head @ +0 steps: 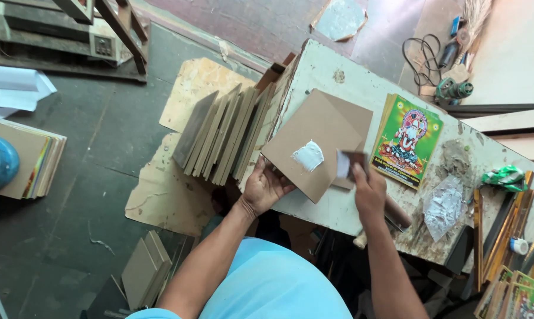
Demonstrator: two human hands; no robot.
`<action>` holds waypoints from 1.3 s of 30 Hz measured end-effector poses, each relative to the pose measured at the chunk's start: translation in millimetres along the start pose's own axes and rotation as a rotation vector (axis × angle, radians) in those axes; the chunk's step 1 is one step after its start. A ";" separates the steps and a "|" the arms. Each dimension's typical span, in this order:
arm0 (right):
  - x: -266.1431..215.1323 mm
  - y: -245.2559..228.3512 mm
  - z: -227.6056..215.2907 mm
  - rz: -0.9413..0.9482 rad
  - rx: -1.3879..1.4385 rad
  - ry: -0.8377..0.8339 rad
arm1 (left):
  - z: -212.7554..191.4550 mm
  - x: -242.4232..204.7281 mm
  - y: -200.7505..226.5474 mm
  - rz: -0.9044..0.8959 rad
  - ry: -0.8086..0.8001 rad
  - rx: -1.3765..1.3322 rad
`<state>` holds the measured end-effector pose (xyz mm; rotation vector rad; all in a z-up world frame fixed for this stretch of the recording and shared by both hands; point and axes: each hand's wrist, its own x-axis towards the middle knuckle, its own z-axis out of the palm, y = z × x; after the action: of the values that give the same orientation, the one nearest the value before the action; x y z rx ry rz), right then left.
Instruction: The recorder applies glue to cardboard backing and mounts religious posters, then uses a roller to secure them.
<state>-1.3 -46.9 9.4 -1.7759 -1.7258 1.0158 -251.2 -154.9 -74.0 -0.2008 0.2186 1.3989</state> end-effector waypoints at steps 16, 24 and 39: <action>0.0 -90.1 96.3 -0.852 -0.264 -0.068 | -29.2 17.7 -1.2 -0.086 -0.143 0.120; 48.0 -38.2 110.6 -0.740 -0.530 -0.106 | -15.1 11.1 1.9 -0.126 -0.170 0.148; -0.9 -124.2 98.8 -0.860 -0.464 -0.305 | -36.1 14.4 0.5 -0.146 -0.120 0.242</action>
<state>-156.4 -51.0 42.7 -0.8833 -2.7161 0.5330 -250.6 -150.8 -112.6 0.0666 0.2657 1.2234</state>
